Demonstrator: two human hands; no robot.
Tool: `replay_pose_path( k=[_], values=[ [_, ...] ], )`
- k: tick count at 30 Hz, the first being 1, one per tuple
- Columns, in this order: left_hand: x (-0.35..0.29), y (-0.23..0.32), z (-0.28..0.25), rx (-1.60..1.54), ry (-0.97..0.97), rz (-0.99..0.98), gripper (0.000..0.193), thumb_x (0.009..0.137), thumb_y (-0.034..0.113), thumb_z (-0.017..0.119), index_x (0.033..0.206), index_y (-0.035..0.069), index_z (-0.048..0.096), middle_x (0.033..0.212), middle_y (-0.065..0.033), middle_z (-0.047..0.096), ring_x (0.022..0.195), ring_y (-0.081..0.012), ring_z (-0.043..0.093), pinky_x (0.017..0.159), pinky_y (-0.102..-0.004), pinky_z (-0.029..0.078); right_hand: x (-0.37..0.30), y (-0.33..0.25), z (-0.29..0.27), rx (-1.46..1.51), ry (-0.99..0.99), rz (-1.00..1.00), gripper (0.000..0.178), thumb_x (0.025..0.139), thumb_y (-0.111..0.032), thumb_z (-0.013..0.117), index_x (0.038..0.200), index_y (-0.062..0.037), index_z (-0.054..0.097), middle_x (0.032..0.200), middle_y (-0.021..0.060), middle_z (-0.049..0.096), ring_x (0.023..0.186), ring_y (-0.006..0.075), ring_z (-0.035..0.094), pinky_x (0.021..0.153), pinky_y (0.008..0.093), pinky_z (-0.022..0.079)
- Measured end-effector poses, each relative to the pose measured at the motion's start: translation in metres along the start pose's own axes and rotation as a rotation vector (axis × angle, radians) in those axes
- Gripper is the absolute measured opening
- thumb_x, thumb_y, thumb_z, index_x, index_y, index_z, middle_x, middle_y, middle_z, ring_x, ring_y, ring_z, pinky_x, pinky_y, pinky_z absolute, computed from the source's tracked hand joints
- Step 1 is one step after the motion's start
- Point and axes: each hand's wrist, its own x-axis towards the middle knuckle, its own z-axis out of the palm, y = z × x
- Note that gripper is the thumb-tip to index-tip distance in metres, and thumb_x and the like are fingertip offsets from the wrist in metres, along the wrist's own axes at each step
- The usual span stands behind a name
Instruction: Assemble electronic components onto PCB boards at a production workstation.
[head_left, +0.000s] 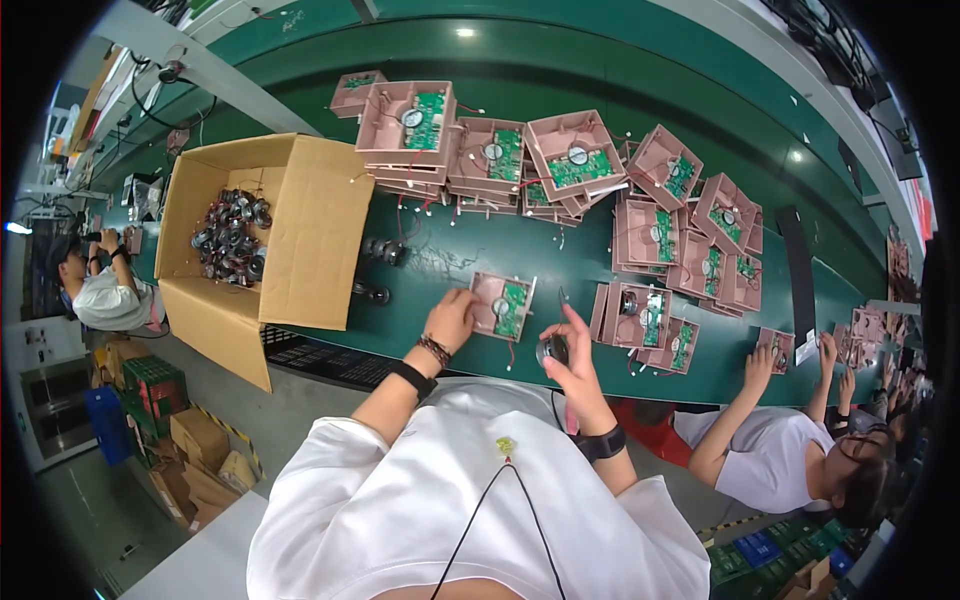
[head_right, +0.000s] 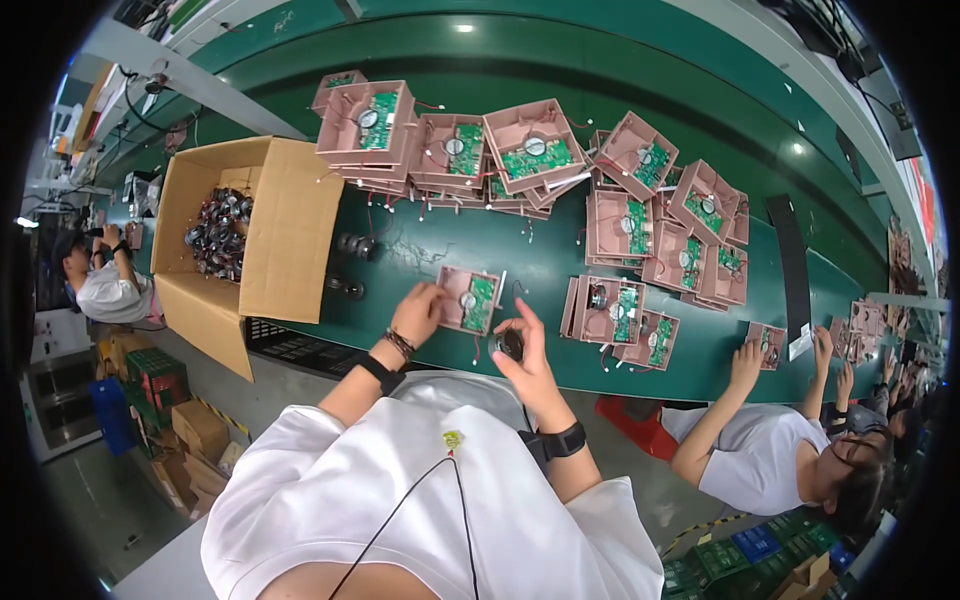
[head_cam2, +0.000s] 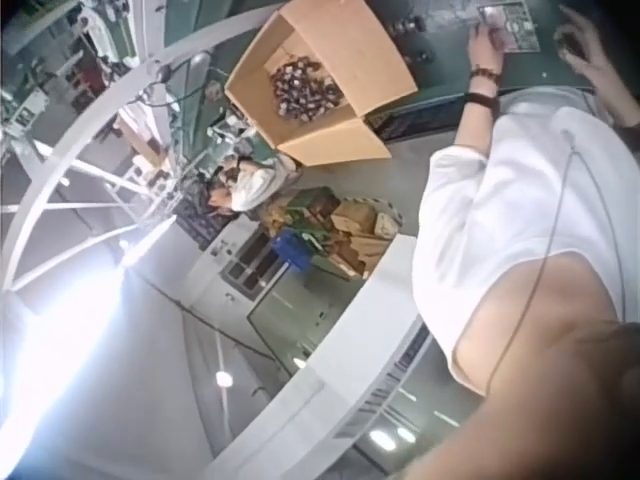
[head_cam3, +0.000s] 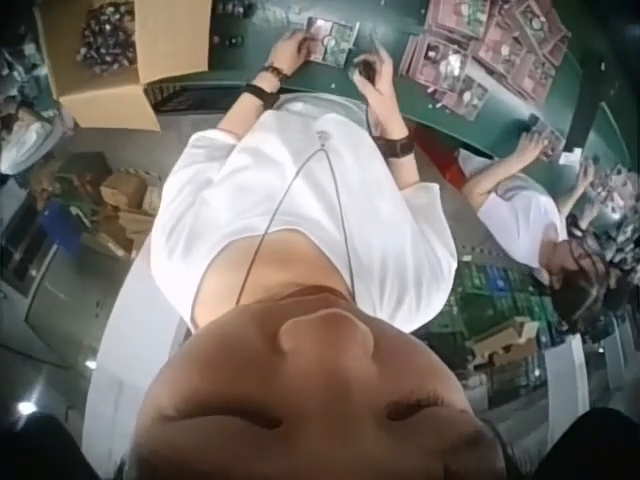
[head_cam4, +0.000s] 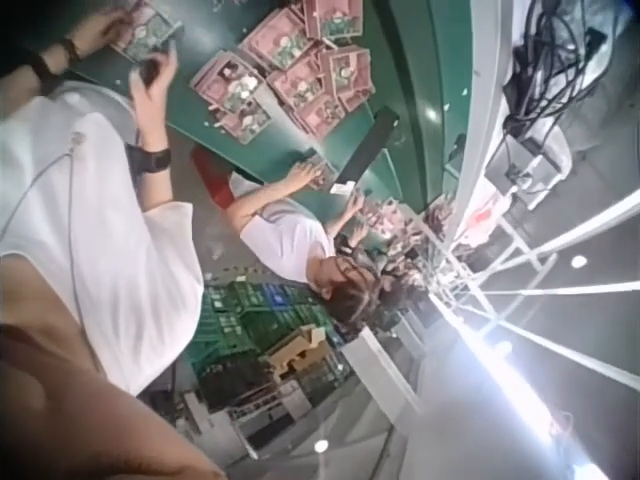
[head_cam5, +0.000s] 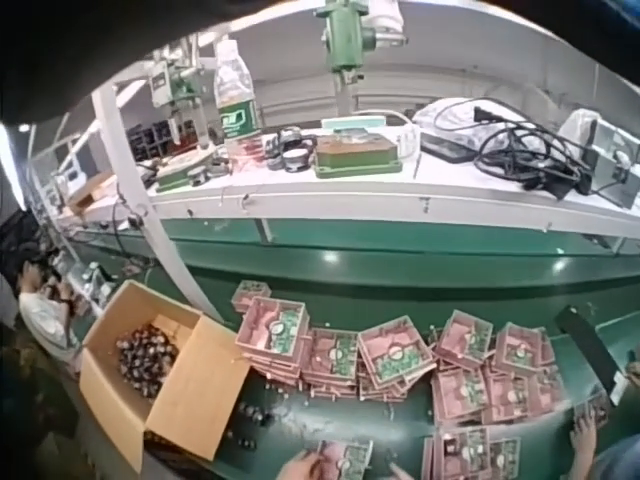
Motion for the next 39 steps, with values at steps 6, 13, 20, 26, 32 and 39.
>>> replay_pose_path(
  k=[6,13,20,26,32,39],
  values=[
    [-0.033,0.019,-0.02,0.022,-0.021,0.074,0.011,0.078,0.011,0.056,0.088,0.012,0.06,0.095,-0.0125,0.056,0.082,-0.0344,0.057,0.069,-0.041,0.049,0.01,0.023,0.031,-0.36,0.107,-0.125,0.064,0.079,-0.004,0.056,0.134,-0.0057,0.024,0.104,0.0094,0.044,0.085,0.0167,0.05,0.065,0.0277,0.046],
    [-0.04,0.005,-0.046,0.023,-0.237,-0.012,0.014,0.081,0.021,0.056,0.09,0.012,0.061,0.093,-0.0123,0.057,0.081,-0.0315,0.058,0.069,-0.0391,0.048,0.02,0.035,0.036,-0.304,0.247,0.118,0.054,0.077,-0.002,0.058,0.125,-0.0008,0.032,0.103,0.0108,0.048,0.091,0.0181,0.05,0.08,0.0287,0.043],
    [0.063,0.034,-0.208,-0.246,0.43,0.095,0.016,0.081,0.015,0.055,0.093,0.005,0.06,0.085,-0.0131,0.059,0.075,-0.0277,0.059,0.066,-0.0372,0.047,0.034,0.037,0.043,-0.364,0.188,0.079,0.049,0.078,-0.003,0.056,0.123,-0.0028,0.037,0.104,0.0073,0.047,0.087,0.013,0.05,0.068,0.0232,0.045],
    [0.164,0.059,-0.316,0.078,0.403,0.212,0.018,0.082,0.017,0.055,0.093,0.005,0.061,0.085,-0.0143,0.062,0.078,-0.0291,0.06,0.067,-0.0378,0.048,0.048,0.031,0.049,-0.337,0.177,0.141,0.047,0.076,-0.007,0.061,0.118,0.0003,0.041,0.107,0.0129,0.05,0.098,0.0223,0.051,0.087,0.0312,0.04],
    [0.311,-0.008,-0.302,0.759,-0.124,0.014,0.026,0.08,0.026,0.056,0.094,0.006,0.065,0.089,-0.0154,0.064,0.085,-0.0326,0.062,0.075,-0.0407,0.049,0.053,0.031,0.052,-0.467,0.131,0.136,0.045,0.075,-0.008,0.063,0.115,0.0005,0.043,0.106,0.0141,0.05,0.099,0.0248,0.051,0.088,0.0329,0.04],
    [0.427,-0.105,-0.19,0.811,-0.45,-0.078,0.032,0.081,0.028,0.052,0.101,0.007,0.065,0.105,-0.0166,0.061,0.096,-0.0303,0.061,0.081,-0.0426,0.048,0.058,0.035,0.051,-0.692,0.076,0.265,0.047,0.076,-0.008,0.066,0.116,-0.0002,0.043,0.105,0.0089,0.052,0.098,0.0171,0.051,0.086,0.0293,0.041]
  ],
)
